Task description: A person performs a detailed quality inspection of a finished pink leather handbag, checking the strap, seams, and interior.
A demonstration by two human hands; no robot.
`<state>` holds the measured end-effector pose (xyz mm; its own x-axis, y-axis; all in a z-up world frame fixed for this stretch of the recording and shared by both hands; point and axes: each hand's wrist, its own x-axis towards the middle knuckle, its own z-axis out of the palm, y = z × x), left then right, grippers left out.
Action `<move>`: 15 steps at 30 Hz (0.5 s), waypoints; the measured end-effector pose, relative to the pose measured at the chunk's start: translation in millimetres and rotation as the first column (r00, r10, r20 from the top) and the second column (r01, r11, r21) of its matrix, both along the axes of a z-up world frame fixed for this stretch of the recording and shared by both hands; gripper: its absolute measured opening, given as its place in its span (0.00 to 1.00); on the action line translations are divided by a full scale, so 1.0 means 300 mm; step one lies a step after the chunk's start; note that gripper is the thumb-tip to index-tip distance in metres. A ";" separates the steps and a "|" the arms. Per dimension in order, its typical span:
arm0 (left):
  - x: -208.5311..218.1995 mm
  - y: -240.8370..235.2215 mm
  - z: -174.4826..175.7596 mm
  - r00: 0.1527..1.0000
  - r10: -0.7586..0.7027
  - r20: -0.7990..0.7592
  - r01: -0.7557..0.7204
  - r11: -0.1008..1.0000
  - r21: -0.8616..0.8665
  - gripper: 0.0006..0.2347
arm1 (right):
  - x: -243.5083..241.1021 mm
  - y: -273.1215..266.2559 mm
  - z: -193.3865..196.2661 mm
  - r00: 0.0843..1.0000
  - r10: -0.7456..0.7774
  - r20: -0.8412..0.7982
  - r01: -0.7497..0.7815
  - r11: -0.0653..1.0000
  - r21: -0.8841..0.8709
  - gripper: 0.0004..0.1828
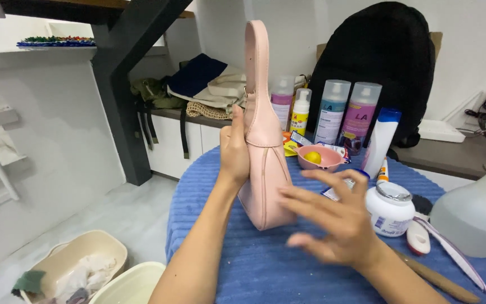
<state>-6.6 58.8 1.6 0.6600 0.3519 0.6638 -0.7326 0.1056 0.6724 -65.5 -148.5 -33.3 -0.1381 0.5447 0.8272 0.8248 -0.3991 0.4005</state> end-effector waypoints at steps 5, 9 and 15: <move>-0.009 0.000 -0.005 1.000 -0.013 -0.028 0.014 0.999 0.036 0.25 | -0.002 0.005 0.008 0.944 0.122 -0.307 0.029 0.895 0.444 0.17; -0.015 -0.005 0.004 1.000 -0.001 -0.027 0.001 1.000 0.029 0.25 | 0.014 0.012 0.017 0.719 0.302 -0.627 0.154 0.810 0.566 0.09; -0.005 0.000 0.002 1.000 0.006 -0.027 -0.005 1.000 0.023 0.26 | -0.002 0.001 0.003 0.888 0.024 -0.459 0.042 0.990 0.133 0.42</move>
